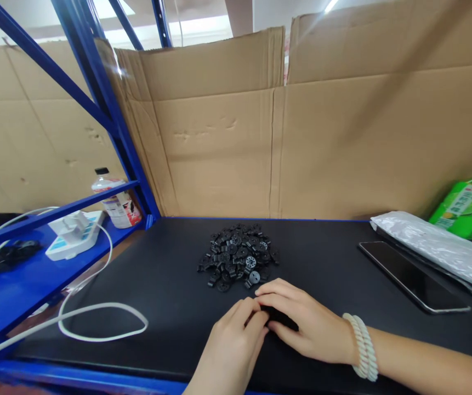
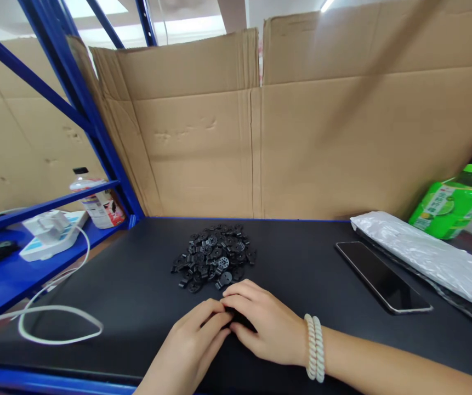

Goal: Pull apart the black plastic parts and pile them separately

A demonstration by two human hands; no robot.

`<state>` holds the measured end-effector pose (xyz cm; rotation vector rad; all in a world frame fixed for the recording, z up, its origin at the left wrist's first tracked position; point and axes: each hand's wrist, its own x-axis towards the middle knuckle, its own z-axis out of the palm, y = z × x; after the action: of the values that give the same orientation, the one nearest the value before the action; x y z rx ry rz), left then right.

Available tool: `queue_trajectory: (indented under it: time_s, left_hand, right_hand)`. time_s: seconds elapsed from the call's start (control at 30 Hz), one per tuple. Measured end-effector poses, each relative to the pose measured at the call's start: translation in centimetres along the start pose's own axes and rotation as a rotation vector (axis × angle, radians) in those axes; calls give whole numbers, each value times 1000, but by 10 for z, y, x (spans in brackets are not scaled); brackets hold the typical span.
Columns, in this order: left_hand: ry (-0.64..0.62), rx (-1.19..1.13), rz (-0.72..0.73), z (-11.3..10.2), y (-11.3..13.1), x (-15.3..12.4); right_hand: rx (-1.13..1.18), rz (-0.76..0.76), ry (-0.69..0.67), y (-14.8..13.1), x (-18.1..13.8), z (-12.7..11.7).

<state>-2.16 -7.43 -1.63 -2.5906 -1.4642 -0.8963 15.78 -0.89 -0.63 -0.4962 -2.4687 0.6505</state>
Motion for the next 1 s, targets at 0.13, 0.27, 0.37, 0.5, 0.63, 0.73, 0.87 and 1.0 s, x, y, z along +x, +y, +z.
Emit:
queue_trajectory:
  time_s: [0.13, 0.27, 0.37, 0.5, 0.63, 0.73, 0.87, 1.0]
  left_hand:
    - [-9, -39, 13, 4, 3, -1]
    - [-24, -10, 26, 6, 3, 1]
    - [-45, 28, 41, 7, 5, 3]
    - [-93, 51, 74, 8, 8, 4]
    - [-62, 50, 113, 7, 7, 4]
    - [41, 49, 116, 6, 5, 2]
    - [203, 48, 10, 2, 3, -1]
    - [196, 166, 67, 3, 2, -1]
  right_hand:
    - [-81, -6, -81, -1, -6, -2]
    - [-179, 42, -145, 2, -9, -4]
    - [-177, 45, -139, 3, -8, -4]
    - [-131, -10, -176, 4, -8, -5]
    - [-121, -39, -204, 6, -7, -4]
    - [-122, -38, -206, 7, -7, -5]
    - [-119, -24, -243, 5, -5, -9]
    - [-149, -51, -288, 1, -2, -11]
